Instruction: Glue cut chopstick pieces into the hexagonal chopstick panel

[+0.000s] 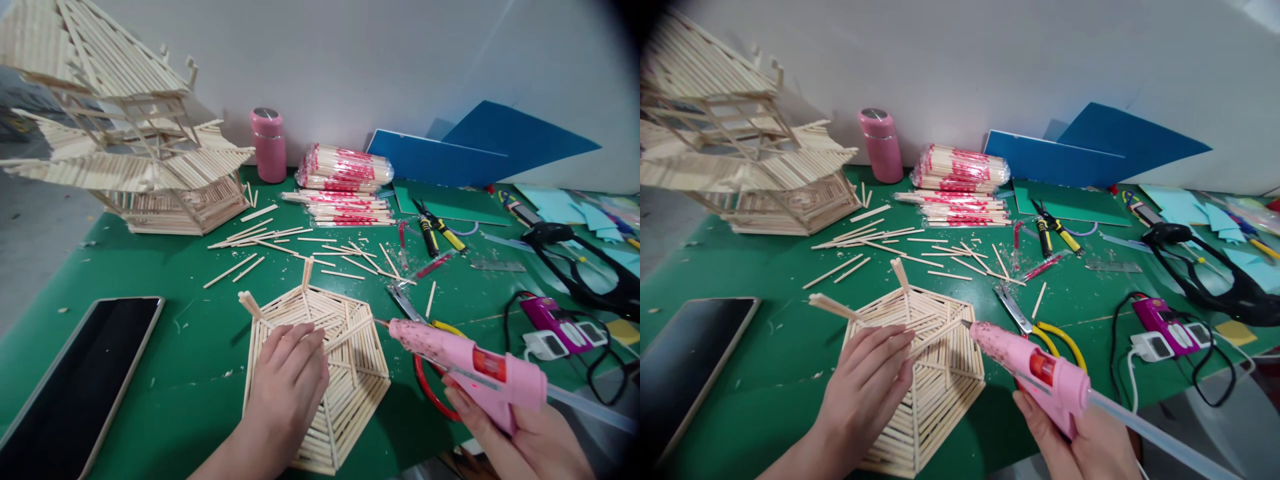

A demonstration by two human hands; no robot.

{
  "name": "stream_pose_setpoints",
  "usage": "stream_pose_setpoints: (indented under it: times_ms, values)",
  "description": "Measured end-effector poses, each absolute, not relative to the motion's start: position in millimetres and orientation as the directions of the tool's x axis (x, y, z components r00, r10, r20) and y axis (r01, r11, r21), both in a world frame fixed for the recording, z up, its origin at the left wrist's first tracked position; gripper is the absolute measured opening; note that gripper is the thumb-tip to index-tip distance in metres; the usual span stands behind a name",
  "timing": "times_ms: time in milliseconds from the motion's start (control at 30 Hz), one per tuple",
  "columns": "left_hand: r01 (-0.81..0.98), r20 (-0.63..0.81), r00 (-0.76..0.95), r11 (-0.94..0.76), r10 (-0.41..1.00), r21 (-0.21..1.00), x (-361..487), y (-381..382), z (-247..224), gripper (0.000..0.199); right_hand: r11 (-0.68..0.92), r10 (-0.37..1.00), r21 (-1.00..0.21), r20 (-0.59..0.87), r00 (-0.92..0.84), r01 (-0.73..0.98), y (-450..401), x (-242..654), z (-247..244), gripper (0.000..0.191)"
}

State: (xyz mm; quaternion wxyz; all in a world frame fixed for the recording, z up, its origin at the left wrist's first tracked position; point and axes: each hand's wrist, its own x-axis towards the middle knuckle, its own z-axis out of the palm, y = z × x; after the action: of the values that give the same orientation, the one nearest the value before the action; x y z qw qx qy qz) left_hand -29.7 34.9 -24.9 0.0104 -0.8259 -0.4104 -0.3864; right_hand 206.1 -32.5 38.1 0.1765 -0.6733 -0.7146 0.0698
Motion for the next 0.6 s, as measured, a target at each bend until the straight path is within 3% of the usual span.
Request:
stream_pose_setpoints:
  times_ms: [400,600]
  values:
    - [0.68,0.656,0.347,-0.662,0.67,0.316,-28.9,34.6,-23.8,0.012,0.165,0.957,-0.303,0.281,-0.077,0.939,-25.7,200.0,41.4,0.024]
    - [0.675,0.652,0.352,-0.665,0.671,0.32,-28.4,35.1,-22.4,0.011,0.111,0.969,-0.429,0.246,-0.003,0.897,-30.9,205.3,32.7,0.021]
